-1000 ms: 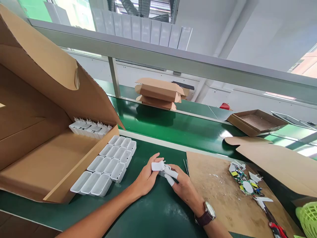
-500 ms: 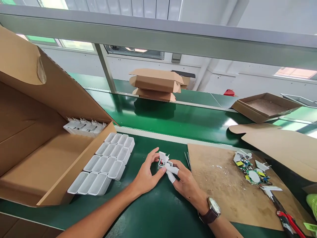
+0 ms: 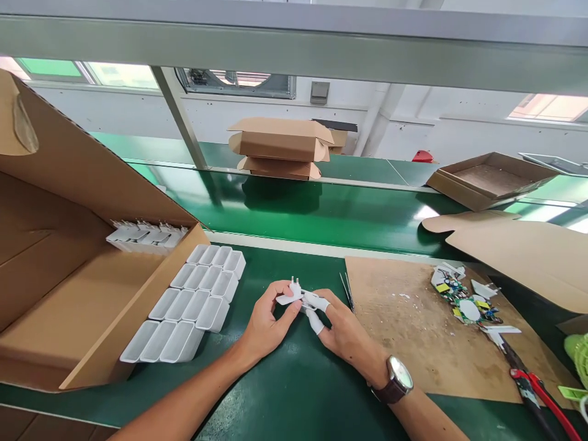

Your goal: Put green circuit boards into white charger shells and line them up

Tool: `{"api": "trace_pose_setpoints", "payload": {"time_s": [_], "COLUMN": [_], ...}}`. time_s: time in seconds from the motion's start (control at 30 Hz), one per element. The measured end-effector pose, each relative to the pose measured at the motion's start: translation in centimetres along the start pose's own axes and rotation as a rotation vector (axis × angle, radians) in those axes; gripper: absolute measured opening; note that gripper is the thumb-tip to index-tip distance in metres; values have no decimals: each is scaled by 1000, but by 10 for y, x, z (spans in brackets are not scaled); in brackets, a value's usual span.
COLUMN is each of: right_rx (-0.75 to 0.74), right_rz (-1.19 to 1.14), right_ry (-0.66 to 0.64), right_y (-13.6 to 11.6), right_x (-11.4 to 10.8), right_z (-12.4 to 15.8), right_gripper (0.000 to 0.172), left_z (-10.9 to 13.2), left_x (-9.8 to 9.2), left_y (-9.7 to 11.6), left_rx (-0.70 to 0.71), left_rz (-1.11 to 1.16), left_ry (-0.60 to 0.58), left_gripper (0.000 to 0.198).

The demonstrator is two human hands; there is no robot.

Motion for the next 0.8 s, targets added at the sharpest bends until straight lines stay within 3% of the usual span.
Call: {"api": "trace_pose_setpoints", "payload": {"time_s": [0.17,0.33,0.53,0.7,0.8], "right_rx": [24,66,145,75,65], "right_rz": [-11,58,-131,21,19], "right_ry": [-11,-102,31,-44,-24], "right_y": [2,5,18,6,4], "right_x": [0,7,-1,5,5], "right_z": [-1,-2,3,3,2], "right_gripper": [43,38,47,45,45], "left_z": [-1,-4,-5,-6,-6], "left_x": [0,1,0,-1,-2], "left_y": [3,8,3,7,8], "left_rx": [10,20,-26,-14,-19], "left_rz": [-36,-68,-66,-132,-147], "left_ry": [-14,-16,-3,1,6], "left_gripper": [12,7,10,9,8]}}
Point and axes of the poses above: each hand's wrist, its own z-axis away from the middle knuckle, its own x-axis out of the palm, y = z × x, the point moved 7 cm from there along -z, towards the middle knuckle, and after that the axes turned 7 degrees about x, right-handed, at the moved point
